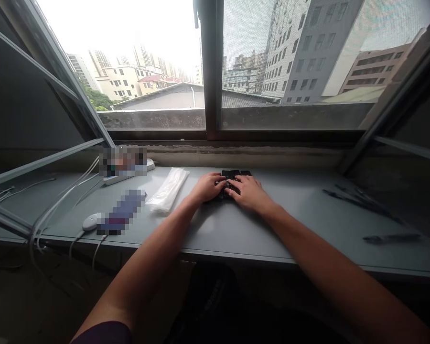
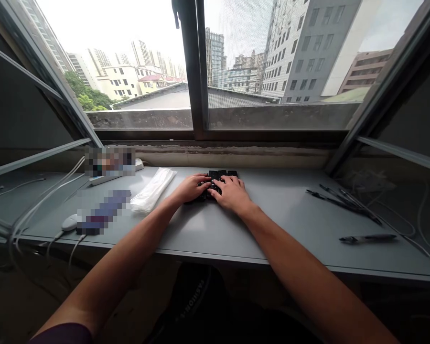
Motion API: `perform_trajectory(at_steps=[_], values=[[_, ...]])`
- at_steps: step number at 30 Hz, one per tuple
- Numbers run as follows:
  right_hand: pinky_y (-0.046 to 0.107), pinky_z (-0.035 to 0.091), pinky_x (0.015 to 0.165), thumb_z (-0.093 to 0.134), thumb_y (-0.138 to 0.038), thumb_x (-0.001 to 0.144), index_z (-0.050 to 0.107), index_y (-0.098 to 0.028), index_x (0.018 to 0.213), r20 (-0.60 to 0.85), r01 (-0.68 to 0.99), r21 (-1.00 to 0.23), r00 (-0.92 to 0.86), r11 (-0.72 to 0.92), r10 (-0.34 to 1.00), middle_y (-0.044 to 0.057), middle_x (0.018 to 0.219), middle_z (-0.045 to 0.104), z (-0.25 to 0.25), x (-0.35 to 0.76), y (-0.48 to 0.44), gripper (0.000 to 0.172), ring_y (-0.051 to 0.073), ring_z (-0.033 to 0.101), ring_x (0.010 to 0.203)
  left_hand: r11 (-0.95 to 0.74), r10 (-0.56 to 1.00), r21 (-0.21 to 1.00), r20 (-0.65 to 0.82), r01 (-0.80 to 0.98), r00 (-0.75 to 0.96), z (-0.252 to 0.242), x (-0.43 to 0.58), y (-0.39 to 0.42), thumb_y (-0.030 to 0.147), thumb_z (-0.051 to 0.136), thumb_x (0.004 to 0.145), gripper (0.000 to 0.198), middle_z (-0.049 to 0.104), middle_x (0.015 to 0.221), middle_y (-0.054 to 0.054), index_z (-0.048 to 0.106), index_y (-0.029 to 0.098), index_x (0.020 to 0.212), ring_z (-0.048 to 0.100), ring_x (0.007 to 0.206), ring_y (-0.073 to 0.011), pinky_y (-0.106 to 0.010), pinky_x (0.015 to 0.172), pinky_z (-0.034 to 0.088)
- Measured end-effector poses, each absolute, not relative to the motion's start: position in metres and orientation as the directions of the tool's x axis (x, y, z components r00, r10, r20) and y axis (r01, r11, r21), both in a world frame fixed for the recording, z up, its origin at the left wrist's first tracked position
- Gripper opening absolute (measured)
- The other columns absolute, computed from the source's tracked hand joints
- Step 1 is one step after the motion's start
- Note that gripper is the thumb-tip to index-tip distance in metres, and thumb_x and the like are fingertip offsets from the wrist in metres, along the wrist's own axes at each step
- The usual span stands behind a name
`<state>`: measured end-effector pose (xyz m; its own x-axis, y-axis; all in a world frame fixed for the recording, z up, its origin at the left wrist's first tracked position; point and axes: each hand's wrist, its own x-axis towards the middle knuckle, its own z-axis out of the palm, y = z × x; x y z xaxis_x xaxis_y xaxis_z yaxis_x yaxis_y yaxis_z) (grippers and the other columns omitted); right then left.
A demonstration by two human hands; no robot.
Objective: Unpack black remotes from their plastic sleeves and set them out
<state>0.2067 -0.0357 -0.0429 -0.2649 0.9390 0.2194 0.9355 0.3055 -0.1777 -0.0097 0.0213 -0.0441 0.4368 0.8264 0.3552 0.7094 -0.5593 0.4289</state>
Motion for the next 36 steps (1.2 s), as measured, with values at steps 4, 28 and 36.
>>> perform_trajectory(at_steps=[4, 28, 36], values=[[0.057, 0.035, 0.131, 0.041, -0.066, 0.114, 0.062, -0.026, 0.165, 0.206, 0.938, -0.193, -0.248, 0.288, 0.947, 0.014, 0.171, 0.053, -0.042, 0.207, -0.036, 0.068, 0.040, 0.042, 0.159, -0.573, 0.819, 0.424, 0.321, 0.701, 0.476, -0.045, -0.010, 0.023, 0.043, 0.063, 0.107, 0.043, 0.072, 0.154, -0.010, 0.081, 0.023, 0.141, 0.060, 0.152, -0.0287, -0.039, 0.132, 0.042], [0.055, 0.022, 0.139, 0.045, -0.085, 0.106, 0.041, -0.013, 0.177, 0.155, 0.901, -0.133, -0.393, 0.413, 0.906, 0.022, 0.183, 0.034, -0.042, 0.196, -0.035, 0.101, 0.039, 0.024, 0.173, -0.554, 0.829, 0.394, 0.335, 0.733, 0.447, -0.041, -0.019, 0.023, 0.036, 0.061, 0.109, 0.037, 0.075, 0.150, -0.008, 0.083, 0.023, 0.135, 0.067, 0.144, -0.0265, -0.035, 0.126, 0.048], [0.053, 0.023, 0.139, 0.046, -0.081, 0.109, 0.041, -0.014, 0.177, 0.159, 0.905, -0.121, -0.388, 0.408, 0.908, 0.022, 0.182, 0.037, -0.040, 0.195, -0.038, 0.095, 0.037, 0.034, 0.170, -0.523, 0.850, 0.368, 0.282, 0.769, 0.444, -0.045, -0.017, 0.021, 0.045, 0.053, 0.112, 0.050, 0.063, 0.164, -0.011, 0.073, 0.021, 0.151, 0.051, 0.160, -0.0290, -0.044, 0.135, 0.035]])
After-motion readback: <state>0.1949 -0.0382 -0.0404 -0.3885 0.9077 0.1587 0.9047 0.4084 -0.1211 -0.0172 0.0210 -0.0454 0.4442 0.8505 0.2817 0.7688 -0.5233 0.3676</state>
